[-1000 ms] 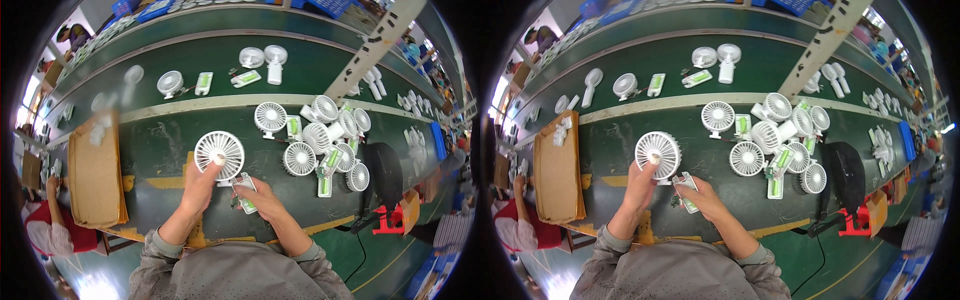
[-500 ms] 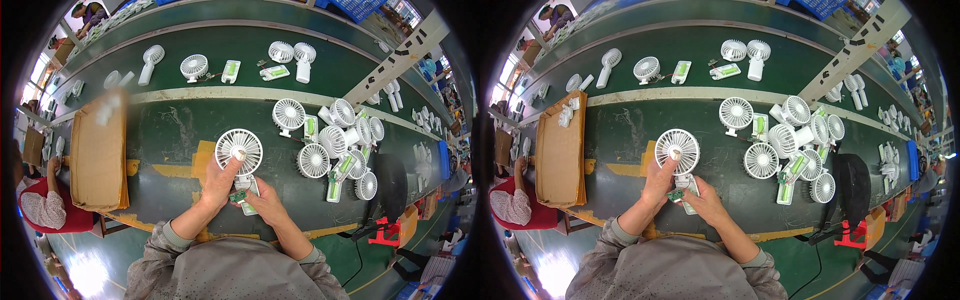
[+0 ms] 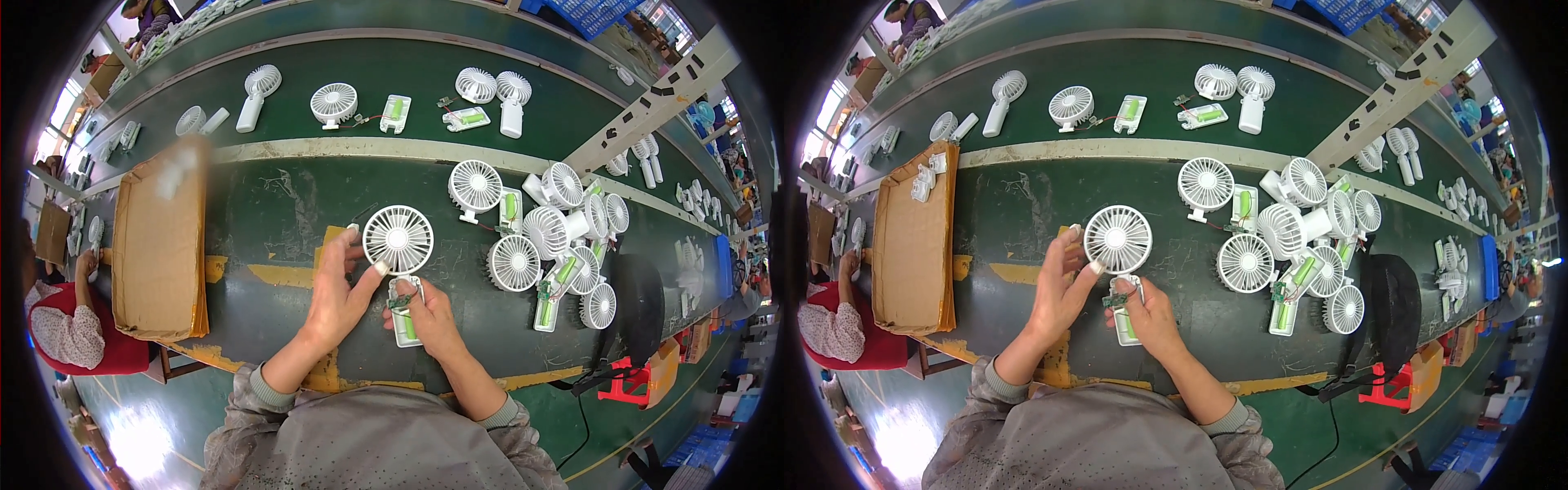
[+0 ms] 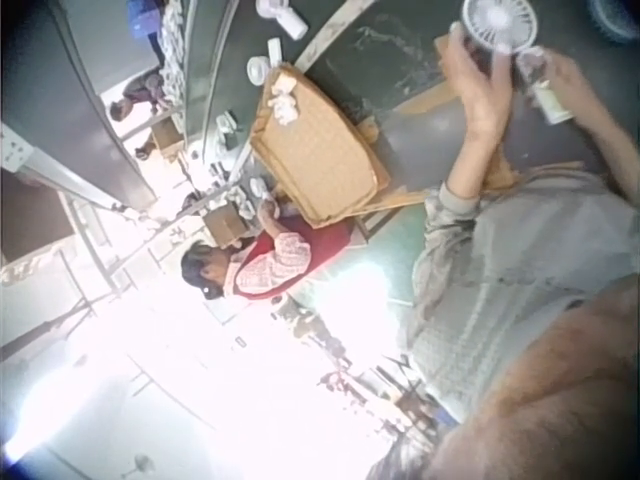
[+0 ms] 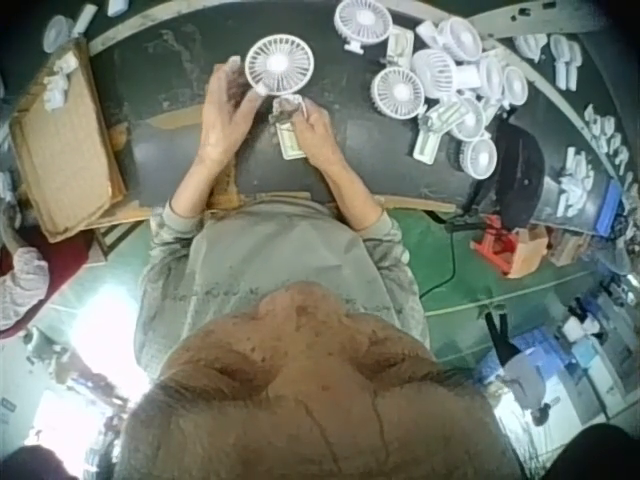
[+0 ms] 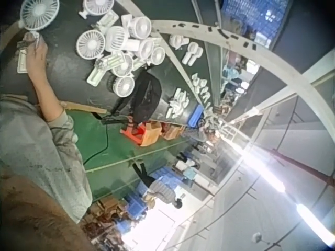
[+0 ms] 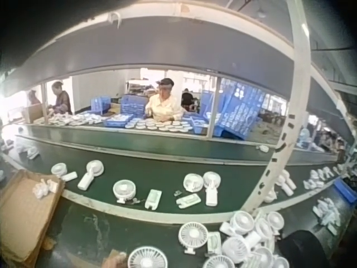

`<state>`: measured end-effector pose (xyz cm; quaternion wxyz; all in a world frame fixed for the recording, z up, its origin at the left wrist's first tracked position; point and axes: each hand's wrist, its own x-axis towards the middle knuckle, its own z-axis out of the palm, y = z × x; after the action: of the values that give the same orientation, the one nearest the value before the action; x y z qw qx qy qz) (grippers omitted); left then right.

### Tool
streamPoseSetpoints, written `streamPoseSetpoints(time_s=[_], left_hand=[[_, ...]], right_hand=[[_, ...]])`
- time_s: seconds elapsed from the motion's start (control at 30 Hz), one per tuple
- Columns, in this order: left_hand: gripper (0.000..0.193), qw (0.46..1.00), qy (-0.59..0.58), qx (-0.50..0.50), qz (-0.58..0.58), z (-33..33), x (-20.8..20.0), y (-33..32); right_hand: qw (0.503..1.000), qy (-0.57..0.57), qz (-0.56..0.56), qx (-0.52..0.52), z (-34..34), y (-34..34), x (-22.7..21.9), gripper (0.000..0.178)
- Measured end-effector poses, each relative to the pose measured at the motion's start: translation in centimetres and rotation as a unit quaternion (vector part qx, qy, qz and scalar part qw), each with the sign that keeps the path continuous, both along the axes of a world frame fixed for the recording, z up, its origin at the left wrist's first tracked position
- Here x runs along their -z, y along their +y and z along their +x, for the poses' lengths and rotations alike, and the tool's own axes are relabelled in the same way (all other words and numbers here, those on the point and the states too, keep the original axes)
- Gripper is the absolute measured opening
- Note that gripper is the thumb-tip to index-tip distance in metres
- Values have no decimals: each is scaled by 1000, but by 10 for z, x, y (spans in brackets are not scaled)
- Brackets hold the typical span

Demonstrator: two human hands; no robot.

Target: The person assembles portable electric fans by connecting internal wiring and battery components into the fan handles, snapping plastic handle covers into place by hand, and placing the assembled fans onto the conveyor belt.

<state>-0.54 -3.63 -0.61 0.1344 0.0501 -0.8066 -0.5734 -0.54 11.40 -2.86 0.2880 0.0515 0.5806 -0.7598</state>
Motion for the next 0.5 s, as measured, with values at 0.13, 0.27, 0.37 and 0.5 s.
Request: streamPoseSetpoints(time_s=[0.13, 0.27, 0.37, 0.5], left_hand=[[34, 986, -55, 152, -44, 18, -30, -4], [26, 979, -116, 167, 23, 22, -25, 4], [22, 978, -105, 105, 147, 22, -18, 7], [19, 985, -97, 138, 37, 19, -15, 2]], right_hand=[[999, -44, 2, 8, -6, 2, 7, 33], [999, -42, -6, 16, -6, -2, 11, 32], [998, -61, -14, 6, -6, -2, 14, 29], [999, -42, -13, 21, -6, -1, 13, 25]])
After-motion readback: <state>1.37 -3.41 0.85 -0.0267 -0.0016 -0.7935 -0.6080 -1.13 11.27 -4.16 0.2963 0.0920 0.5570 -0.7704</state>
